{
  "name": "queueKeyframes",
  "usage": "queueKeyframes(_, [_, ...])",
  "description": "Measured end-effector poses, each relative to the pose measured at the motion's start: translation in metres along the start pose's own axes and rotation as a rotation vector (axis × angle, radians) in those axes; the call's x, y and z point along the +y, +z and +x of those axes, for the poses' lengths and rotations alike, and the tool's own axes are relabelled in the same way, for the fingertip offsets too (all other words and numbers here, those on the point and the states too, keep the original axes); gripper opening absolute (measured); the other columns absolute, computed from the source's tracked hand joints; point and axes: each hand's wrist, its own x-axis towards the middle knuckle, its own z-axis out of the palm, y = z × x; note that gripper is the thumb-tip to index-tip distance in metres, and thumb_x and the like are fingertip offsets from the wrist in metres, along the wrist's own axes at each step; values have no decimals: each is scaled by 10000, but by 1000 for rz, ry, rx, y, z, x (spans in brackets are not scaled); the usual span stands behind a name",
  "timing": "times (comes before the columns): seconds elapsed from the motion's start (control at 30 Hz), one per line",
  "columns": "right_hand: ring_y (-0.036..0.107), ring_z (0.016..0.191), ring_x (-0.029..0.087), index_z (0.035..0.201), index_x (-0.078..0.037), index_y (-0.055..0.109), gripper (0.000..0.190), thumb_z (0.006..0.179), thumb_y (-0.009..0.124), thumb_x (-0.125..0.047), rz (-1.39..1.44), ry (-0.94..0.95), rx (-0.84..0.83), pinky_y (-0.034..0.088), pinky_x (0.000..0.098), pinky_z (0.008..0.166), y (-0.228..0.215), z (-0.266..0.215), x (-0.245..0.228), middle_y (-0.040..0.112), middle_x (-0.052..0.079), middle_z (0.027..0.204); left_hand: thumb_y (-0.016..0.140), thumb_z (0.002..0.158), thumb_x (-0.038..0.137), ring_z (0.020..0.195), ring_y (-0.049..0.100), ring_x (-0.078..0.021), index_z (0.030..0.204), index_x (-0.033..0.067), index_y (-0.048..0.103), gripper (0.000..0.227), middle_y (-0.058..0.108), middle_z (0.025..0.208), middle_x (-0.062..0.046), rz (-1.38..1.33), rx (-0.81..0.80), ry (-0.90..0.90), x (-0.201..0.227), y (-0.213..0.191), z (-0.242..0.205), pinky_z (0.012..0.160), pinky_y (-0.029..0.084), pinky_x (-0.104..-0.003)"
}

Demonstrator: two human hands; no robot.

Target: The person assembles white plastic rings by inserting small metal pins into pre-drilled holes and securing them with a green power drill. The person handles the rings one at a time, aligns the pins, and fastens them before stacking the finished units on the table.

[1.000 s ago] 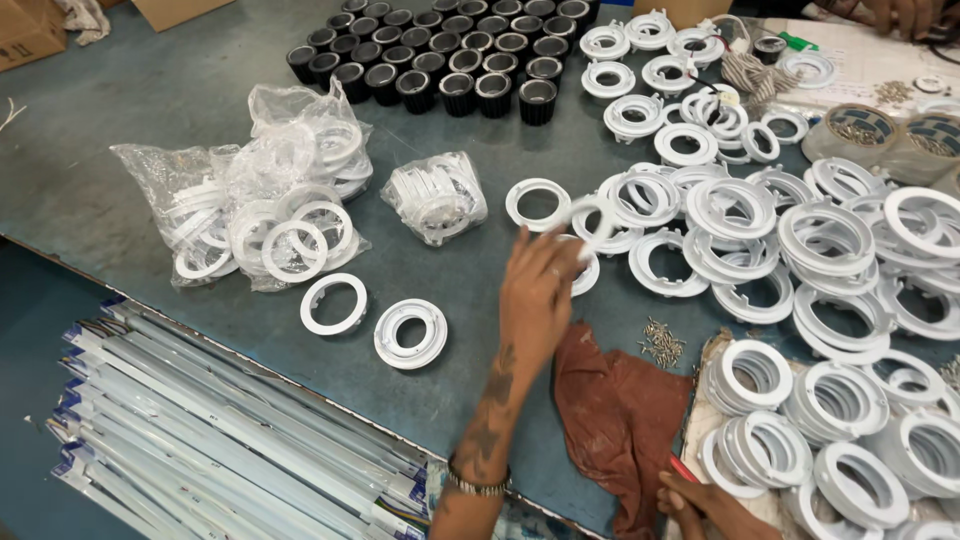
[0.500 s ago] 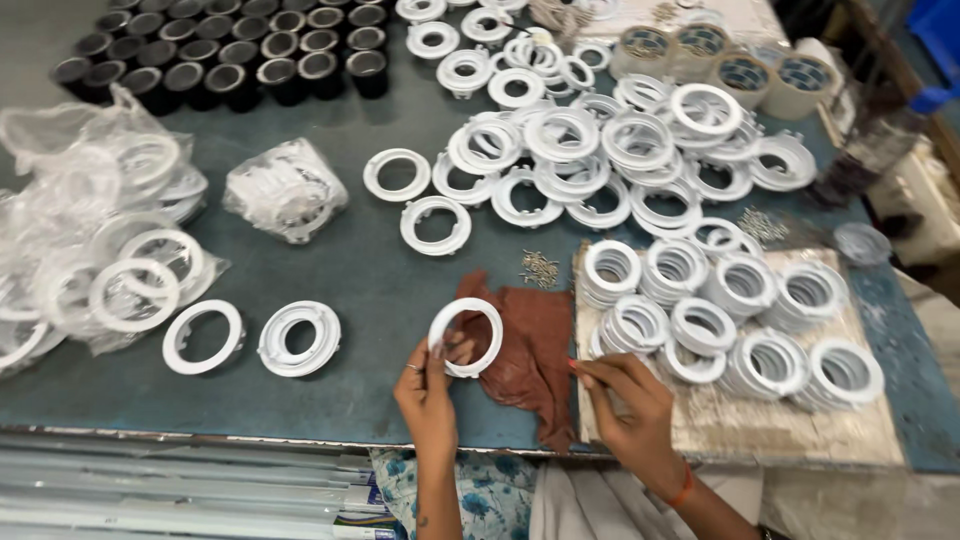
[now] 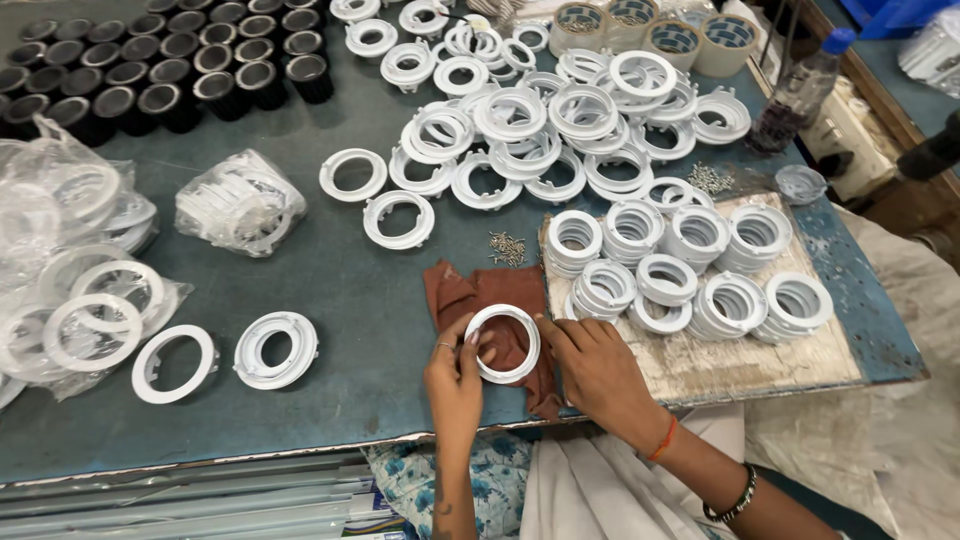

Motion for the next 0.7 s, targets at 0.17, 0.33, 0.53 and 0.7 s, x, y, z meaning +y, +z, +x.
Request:
queueKeyframes(0.17, [613,928,290,1359,-14,587,528,832,627,-9,13,68,7,520,408,780,-17,7,0,655,111,1026,510,993,-3,1038,767,-206,1283,-41,637,318,700,1183,-148,199,61,86,7,3,-4,843,644,-295])
queueKeyframes(0.33, [643,897,301,1283,-43,638,455,834,619,26,0,101,145,537,419,728,-60,1,-2,660,115,1033,531,983,9,1004,777,-204,1251,-17,672,304,712,1159,-148,216,102,88,12,6,-4,826,645,-291])
queueKeyframes(0.53, [703,841,276,1287,-80,673,505,822,587,97,69,246,203,550,392,666,-86,-35,5,691,87,1037,595,970,73,972,732,-263,1199,36,741,274,724,1164,-146,536,201,160,27,-5,-23,776,583,-368])
queueKeyframes(0.7, [686,810,285,1227,-97,699,453,819,625,83,75,204,191,549,398,653,-61,-52,12,681,122,1060,642,942,137,940,745,-280,1248,64,700,319,708,1229,-137,527,197,-5,43,-19,-38,766,575,-389])
